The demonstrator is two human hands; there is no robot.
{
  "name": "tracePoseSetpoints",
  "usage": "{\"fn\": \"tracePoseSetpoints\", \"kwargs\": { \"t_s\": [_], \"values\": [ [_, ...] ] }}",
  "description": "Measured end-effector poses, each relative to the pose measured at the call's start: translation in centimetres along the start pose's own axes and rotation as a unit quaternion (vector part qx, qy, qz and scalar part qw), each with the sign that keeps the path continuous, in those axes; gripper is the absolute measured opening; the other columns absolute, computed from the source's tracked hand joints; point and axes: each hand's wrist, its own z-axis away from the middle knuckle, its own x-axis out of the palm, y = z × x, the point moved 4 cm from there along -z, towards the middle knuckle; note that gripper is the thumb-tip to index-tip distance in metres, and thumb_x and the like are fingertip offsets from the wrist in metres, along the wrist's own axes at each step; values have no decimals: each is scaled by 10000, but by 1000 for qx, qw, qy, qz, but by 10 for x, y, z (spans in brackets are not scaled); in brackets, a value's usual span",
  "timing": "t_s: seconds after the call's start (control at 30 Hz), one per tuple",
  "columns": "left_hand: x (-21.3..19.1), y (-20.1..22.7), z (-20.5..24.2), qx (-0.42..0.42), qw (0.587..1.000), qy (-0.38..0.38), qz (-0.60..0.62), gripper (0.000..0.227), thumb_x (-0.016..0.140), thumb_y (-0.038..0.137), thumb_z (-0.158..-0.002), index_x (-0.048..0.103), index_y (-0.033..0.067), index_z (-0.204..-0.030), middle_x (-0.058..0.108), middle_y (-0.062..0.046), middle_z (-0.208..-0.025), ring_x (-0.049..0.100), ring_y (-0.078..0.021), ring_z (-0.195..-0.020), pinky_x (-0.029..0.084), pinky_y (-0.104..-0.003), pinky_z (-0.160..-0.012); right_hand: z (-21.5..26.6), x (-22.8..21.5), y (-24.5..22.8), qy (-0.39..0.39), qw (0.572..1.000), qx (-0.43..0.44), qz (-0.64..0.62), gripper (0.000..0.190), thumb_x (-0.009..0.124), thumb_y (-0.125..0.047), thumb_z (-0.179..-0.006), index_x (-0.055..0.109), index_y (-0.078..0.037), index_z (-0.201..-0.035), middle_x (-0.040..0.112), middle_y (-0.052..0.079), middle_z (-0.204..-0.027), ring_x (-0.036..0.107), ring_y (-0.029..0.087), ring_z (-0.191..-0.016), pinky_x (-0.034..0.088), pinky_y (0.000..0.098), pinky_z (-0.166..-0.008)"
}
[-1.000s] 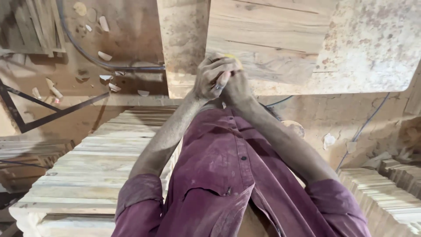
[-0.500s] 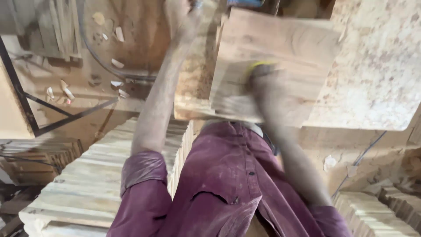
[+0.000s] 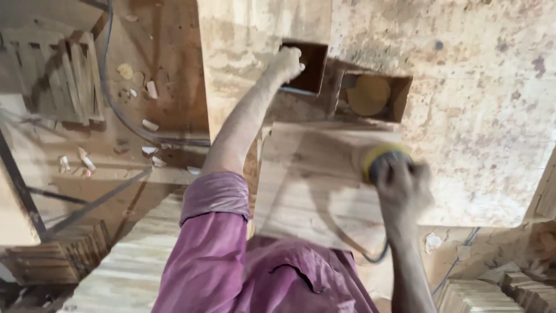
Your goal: The person sands several wooden boards using a power sander, holding the boards by hand and moving the sander across the surface.
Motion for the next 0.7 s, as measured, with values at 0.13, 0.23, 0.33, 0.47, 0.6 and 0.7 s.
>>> {"fn": "tracePoseSetpoints", "kwargs": {
  "t_s": [0.13,0.23,0.33,0.47,0.6,0.7],
  "values": [
    [27,14,-37,83,970,206,-102,222,557,178,-930,728,38,-906,736,-218,-877,747,-377,-821,605,-498,-686,44,-5,44,-24,992,109,66,172,738,-290,-1031,742,-129,-1090,601,153,-1059,649,318,-877,551,461,-698],
    [29,17,-46,70,957,260,-111,296,492,189,-982,740,63,-883,735,-208,-900,740,-382,-841,603,-503,-708,54,6,64,9,990,131,41,168,739,-294,-1029,728,-129,-1006,597,134,-1036,647,318,-915,552,472,-775],
    [49,23,-16,89,964,248,-33,314,488,226,-1060,698,24,-943,721,-222,-870,728,-385,-825,591,-504,-729,65,4,87,0,988,155,21,191,739,-294,-1040,716,-110,-991,600,149,-1058,647,330,-929,546,474,-780],
    [25,40,59,242,947,181,-107,228,515,150,-1048,648,-26,-990,677,-253,-988,700,-377,-930,591,-467,-762,60,-2,94,3,987,158,-17,169,732,-281,-1056,720,-113,-1073,609,147,-1088,653,327,-920,551,465,-778],
    [-7,71,149,357,860,210,-298,193,572,61,-975,681,52,-1133,601,-229,-1114,660,-365,-1031,588,-472,-890,70,-11,69,-2,994,102,-46,163,730,-256,-1020,725,-121,-1111,619,152,-1109,647,341,-959,567,464,-771],
    [-28,96,215,430,789,319,-300,286,580,56,-927,704,123,-1176,585,-247,-1166,618,-423,-1039,580,-433,-815,89,-9,35,7,999,39,4,169,769,-297,-949,731,-133,-964,620,154,-1035,636,353,-925,550,489,-687]
  ]
}}
